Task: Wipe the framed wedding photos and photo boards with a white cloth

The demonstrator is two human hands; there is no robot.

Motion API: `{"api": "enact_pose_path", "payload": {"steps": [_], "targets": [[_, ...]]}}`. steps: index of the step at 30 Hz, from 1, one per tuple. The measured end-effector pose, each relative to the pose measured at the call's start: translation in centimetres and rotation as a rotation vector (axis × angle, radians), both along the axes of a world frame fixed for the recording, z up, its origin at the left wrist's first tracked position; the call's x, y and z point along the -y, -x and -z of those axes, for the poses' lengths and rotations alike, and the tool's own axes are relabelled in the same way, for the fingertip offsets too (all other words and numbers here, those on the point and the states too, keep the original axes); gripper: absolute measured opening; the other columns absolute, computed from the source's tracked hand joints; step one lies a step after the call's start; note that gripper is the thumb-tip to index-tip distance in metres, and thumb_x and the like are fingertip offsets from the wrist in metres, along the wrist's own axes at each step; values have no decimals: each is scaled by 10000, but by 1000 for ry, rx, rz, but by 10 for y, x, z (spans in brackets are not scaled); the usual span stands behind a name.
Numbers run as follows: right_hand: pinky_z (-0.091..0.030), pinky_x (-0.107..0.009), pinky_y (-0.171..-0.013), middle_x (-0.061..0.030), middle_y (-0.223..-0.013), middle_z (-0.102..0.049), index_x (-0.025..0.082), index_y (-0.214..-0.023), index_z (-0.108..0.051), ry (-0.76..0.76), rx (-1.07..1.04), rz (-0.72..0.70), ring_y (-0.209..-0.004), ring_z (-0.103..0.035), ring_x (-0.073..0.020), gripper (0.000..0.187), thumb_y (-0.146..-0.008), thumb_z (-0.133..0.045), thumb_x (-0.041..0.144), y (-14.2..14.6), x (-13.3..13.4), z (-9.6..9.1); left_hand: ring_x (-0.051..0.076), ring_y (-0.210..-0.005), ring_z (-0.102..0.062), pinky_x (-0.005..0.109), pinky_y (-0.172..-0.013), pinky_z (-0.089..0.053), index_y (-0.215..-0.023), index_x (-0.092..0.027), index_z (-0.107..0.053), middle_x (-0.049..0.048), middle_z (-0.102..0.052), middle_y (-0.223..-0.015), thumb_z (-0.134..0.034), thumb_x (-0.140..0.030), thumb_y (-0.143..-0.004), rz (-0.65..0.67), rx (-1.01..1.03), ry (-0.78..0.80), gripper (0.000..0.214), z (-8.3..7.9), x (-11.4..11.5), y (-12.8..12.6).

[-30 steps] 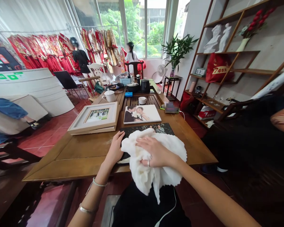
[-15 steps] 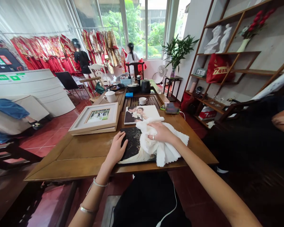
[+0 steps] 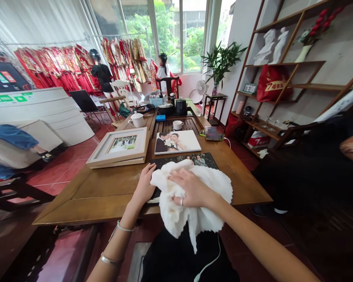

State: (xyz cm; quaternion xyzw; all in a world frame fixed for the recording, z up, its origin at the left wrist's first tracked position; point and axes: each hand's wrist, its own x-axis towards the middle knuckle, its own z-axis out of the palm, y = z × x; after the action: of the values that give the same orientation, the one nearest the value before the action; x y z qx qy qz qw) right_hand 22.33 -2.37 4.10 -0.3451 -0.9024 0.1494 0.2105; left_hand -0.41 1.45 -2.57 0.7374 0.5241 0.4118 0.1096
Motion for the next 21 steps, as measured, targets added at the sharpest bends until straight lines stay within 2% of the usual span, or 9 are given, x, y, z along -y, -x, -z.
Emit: {"api": "enact_pose_path", "payload": {"steps": [3,6,12,17,21], "targets": [[-368,-478,-1071,-107,-1354,-561,178,-1243,-569,12,1,-50,-1261,-454,-310,565,-688,-672,209,-11,18,-1,309,-1340,-418,529,-1122,-341,-1249,-126,-573,185,-524,-1342,-510,-230,-870,-22,22,14,398,-1,0,-1],[-384,-491,-1065,-100,-1341,-575,209,-1238,-576,8,-2,-31,-1246,-483,-309,555,-692,-672,201,-24,18,-1,304,-1335,-427,537,-1127,-332,-1237,-135,-578,175,-541,-1328,-492,-265,-893,-46,14,10,377,-4,2,-4],[-414,-516,-1026,-150,-1273,-612,160,-1254,-588,-76,-13,184,-1195,-539,-322,500,-788,-622,338,-43,-29,5,302,-1338,-428,509,-1137,-332,-1236,-108,-575,186,-538,-1328,-479,-264,-904,-57,-2,31,379,-8,4,-6],[-380,-522,-1042,-155,-1296,-600,154,-1269,-579,-107,-6,293,-1225,-514,-328,489,-832,-580,375,-26,-68,9,297,-1341,-425,505,-1138,-330,-1237,-117,-576,178,-539,-1328,-480,-269,-906,-60,3,30,377,-7,4,-5],[-365,-483,-1047,-156,-1338,-569,145,-1302,-554,-87,72,326,-1257,-482,-319,515,-852,-579,394,3,-80,6,306,-1334,-428,519,-1133,-330,-1232,-104,-579,189,-541,-1323,-482,-268,-899,-50,-7,21,384,-5,1,-4]]}}
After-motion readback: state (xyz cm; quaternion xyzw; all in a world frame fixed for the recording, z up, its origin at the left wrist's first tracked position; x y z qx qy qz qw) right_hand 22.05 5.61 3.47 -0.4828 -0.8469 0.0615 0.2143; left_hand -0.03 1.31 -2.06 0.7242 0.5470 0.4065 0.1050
